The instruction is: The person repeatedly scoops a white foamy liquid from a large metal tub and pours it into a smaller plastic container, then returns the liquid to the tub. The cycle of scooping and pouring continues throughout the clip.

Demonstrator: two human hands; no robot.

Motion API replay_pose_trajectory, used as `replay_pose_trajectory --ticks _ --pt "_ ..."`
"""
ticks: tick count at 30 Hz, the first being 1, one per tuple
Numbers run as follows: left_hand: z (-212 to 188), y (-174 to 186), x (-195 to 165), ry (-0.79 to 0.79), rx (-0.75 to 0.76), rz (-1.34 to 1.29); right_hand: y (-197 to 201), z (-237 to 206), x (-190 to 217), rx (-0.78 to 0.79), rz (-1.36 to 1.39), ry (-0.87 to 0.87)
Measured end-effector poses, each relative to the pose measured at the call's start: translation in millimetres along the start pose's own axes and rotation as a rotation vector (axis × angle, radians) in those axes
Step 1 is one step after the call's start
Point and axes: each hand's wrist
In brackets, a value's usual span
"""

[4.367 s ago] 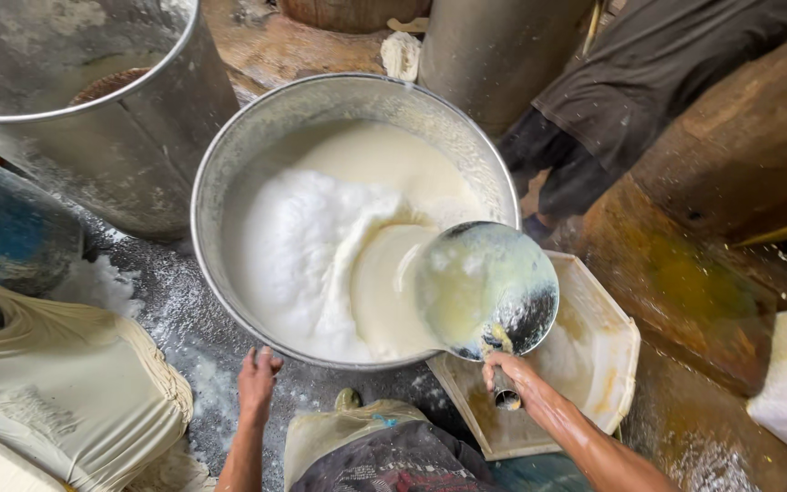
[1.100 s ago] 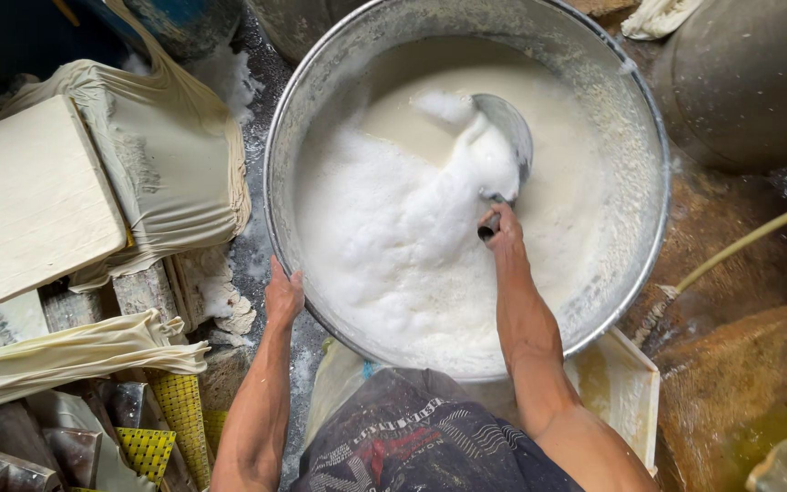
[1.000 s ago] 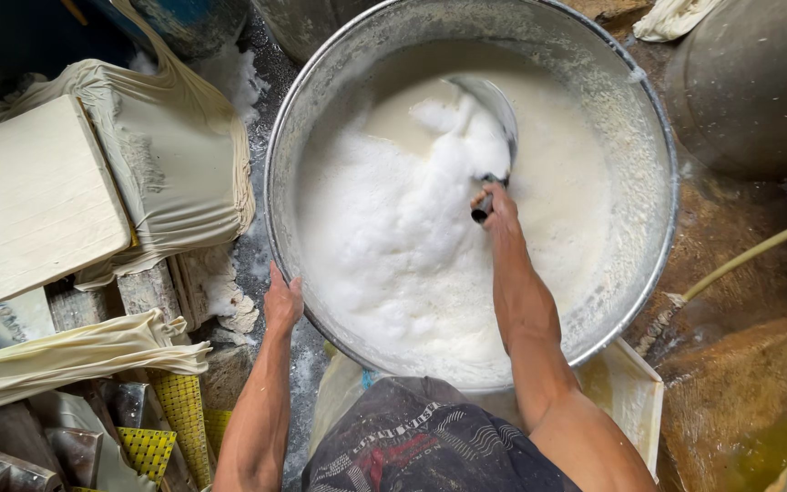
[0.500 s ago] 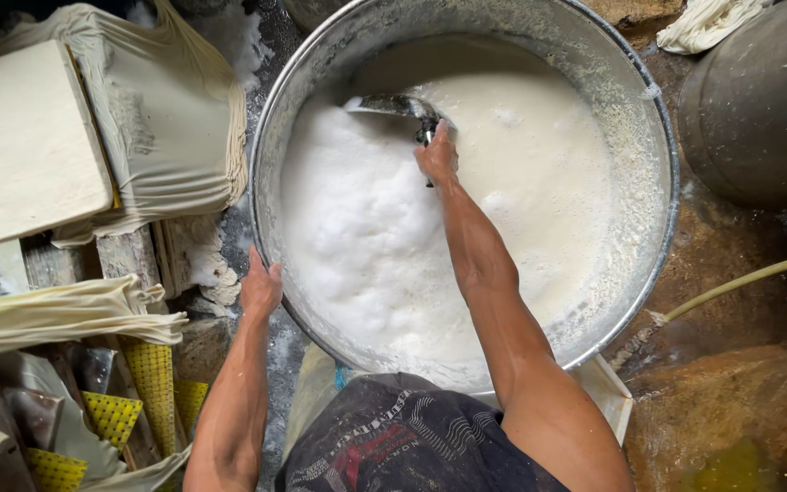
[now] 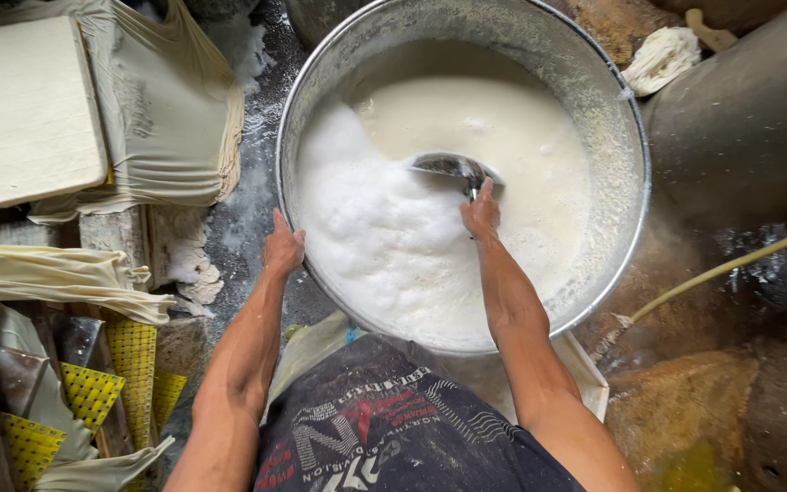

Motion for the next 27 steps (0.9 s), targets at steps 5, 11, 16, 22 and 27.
replay_pose_trajectory --ticks 5,11,16,22,27 --pt "4 6 5 -0.038 0.045 0.029 6 -41 -57 -0.274 -0.022 0.041" --pt "19 3 17 -0.099 0.090 -0.015 7 -93 -134 -0.250 0.572 -0.094" --pt "28 -5 26 -0.096 0.105 -0.034 -14 -132 -175 -0.167 0.966 -0.438" --pt "33 -13 33 -0.090 0.073 -0.087 -58 -100 -165 0.054 1.483 -0.639" --pt "31 -16 31 -0.033 0.038 -0.070 -65 -44 -116 0.189 1.621 -0.485"
Point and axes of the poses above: each hand's wrist, its own z-axis towards the middle knuckle, its own y-axis out of the back of the hand, x = y × z, and after that the axes turned 9 degrees about -z, right-handed
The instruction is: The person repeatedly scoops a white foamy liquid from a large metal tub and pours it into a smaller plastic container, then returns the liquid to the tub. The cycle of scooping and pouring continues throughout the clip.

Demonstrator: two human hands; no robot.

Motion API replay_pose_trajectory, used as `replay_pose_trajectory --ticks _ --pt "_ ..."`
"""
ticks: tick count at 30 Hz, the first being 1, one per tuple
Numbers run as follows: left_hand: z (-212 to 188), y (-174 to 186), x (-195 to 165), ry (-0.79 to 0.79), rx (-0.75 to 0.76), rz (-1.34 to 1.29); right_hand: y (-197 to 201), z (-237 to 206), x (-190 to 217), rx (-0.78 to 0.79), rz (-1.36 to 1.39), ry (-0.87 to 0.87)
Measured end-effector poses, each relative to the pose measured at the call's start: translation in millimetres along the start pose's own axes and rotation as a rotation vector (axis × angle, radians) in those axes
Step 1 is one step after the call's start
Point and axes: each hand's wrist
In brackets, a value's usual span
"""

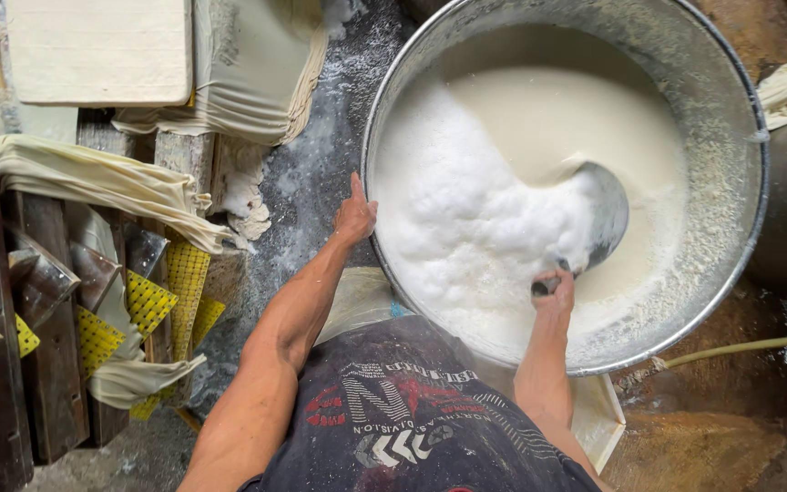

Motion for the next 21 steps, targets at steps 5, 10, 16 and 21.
replay_pose_trajectory --ticks 5,10,16,21 --pt "-5 -4 -7 0.019 -0.056 -0.015 -78 35 47 0.051 0.057 -0.141" --pt "-5 -11 -6 0.051 -0.075 -0.008 -148 77 92 -0.015 -0.069 -0.094" --pt "-6 -16 -13 0.123 -0.111 0.062 -221 100 123 0.070 -0.540 0.188" --pt "-14 -12 -25 0.173 -0.088 0.082 -251 79 118 0.018 -1.121 0.386"
Point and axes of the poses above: each hand's wrist, its own z-axis towards the middle knuckle, its own y-axis out of the back of the hand, x = y × z, and after that the axes turned 9 degrees about -z, right-handed
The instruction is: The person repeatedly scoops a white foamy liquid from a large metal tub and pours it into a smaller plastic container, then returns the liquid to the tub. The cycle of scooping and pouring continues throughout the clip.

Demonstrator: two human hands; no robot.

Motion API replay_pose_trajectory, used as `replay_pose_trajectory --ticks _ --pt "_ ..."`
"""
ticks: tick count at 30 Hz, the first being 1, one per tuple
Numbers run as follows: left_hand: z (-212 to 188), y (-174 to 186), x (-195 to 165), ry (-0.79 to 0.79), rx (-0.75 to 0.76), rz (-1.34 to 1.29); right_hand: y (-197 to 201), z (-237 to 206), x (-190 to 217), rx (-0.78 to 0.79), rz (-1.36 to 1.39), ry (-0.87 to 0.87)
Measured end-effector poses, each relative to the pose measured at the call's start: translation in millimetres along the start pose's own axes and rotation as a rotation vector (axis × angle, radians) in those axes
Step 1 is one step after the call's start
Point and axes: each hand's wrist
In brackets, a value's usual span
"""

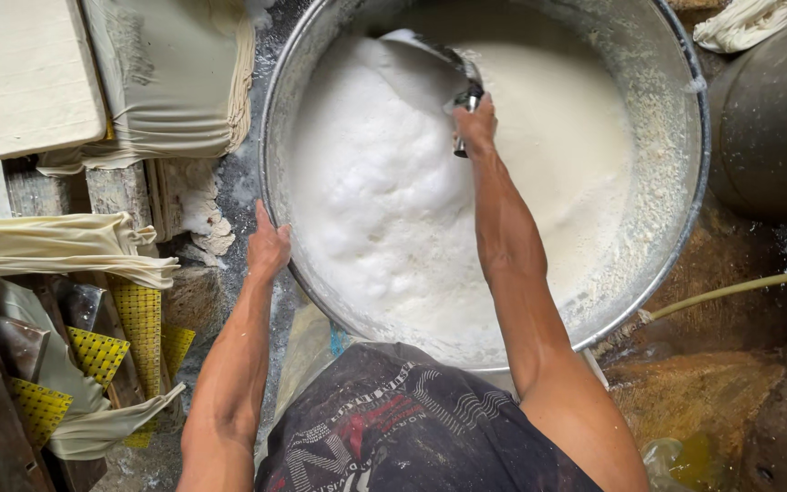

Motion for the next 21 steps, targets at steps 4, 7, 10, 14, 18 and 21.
replay_pose_trajectory --ticks 4,7,10,14,18,21 --pt "-4 2 -2 0.007 0.001 0.029 -5 -23 -10 -0.079 -0.364 0.159" --pt "-5 3 -3 -0.004 -0.006 0.068 -3 -41 -31 -0.038 -0.491 0.099" --pt "-8 6 -5 -0.036 0.005 0.088 5 -63 -57 -0.056 -0.519 0.121" --pt "-15 16 -9 -0.073 0.026 0.039 23 -98 -95 -0.125 -0.537 0.211" --pt "-22 25 -11 -0.084 0.064 0.043 43 -135 -130 -0.214 -0.513 0.185" --pt "-23 29 -11 -0.125 0.089 0.025 63 -162 -156 -0.298 -0.493 0.115"
Point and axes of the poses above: each hand's wrist, its own z-axis towards the middle knuckle, its own y-axis out of the back of the hand, x = y × z, and after that the axes turned 9 degrees about -z, right-handed
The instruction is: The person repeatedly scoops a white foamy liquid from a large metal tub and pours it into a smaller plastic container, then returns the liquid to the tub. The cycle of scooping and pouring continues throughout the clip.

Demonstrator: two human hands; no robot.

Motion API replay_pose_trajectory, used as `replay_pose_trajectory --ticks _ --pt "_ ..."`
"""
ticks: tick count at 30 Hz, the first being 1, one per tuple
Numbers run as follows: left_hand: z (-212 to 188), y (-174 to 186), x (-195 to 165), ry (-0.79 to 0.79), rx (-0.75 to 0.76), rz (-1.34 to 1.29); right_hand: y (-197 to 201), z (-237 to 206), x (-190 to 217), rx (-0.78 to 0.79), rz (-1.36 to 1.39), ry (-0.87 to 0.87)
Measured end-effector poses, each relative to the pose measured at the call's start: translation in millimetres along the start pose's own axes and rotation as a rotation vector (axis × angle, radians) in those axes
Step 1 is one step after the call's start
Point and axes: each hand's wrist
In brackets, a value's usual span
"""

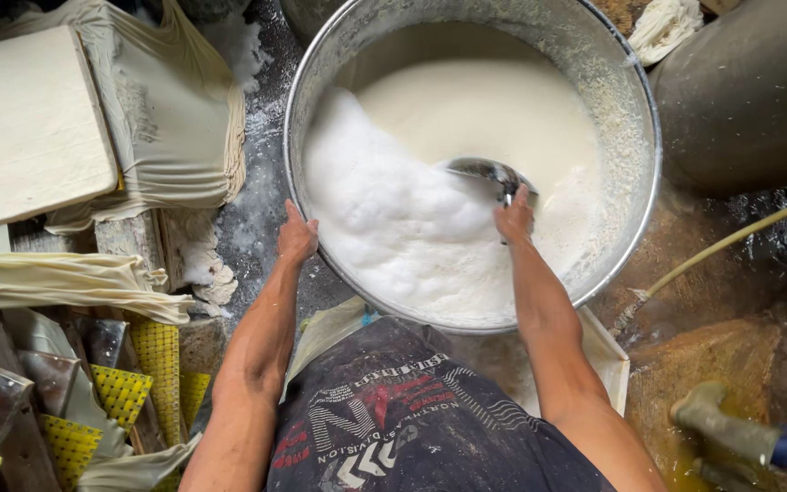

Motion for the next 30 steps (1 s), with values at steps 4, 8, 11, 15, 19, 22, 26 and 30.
replay_pose_trajectory --ticks 4,8,11,15,19,22,26,30 --pt "5 3 5 -0.050 0.021 0.018 18 -28 -46 -0.065 -0.044 -0.131" --pt "12 1 15 -0.115 0.026 -0.050 20 -65 -90 -0.034 0.488 -0.351" --pt "18 -2 20 -0.177 0.043 -0.096 11 -89 -109 -0.017 0.783 -0.563" --pt "23 -8 24 -0.187 0.031 -0.078 -10 -102 -105 -0.012 1.108 -0.704" --pt "26 -14 27 -0.211 0.000 -0.100 -36 -84 -76 0.158 1.431 -0.823" --pt "26 -17 26 -0.189 -0.012 -0.085 -46 -51 -46 0.257 1.636 -0.839" --pt "25 -21 21 -0.130 0.011 -0.149 -46 6 -3 0.306 1.600 -0.829" --pt "26 -23 22 -0.131 -0.056 -0.107 -40 70 45 0.376 1.503 -0.710"
Point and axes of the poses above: each hand's wrist, its own z-axis towards the middle knuckle, its own y-axis out of the back of the hand, x = y × z, and after that the axes turned 9 degrees about -z, right-handed
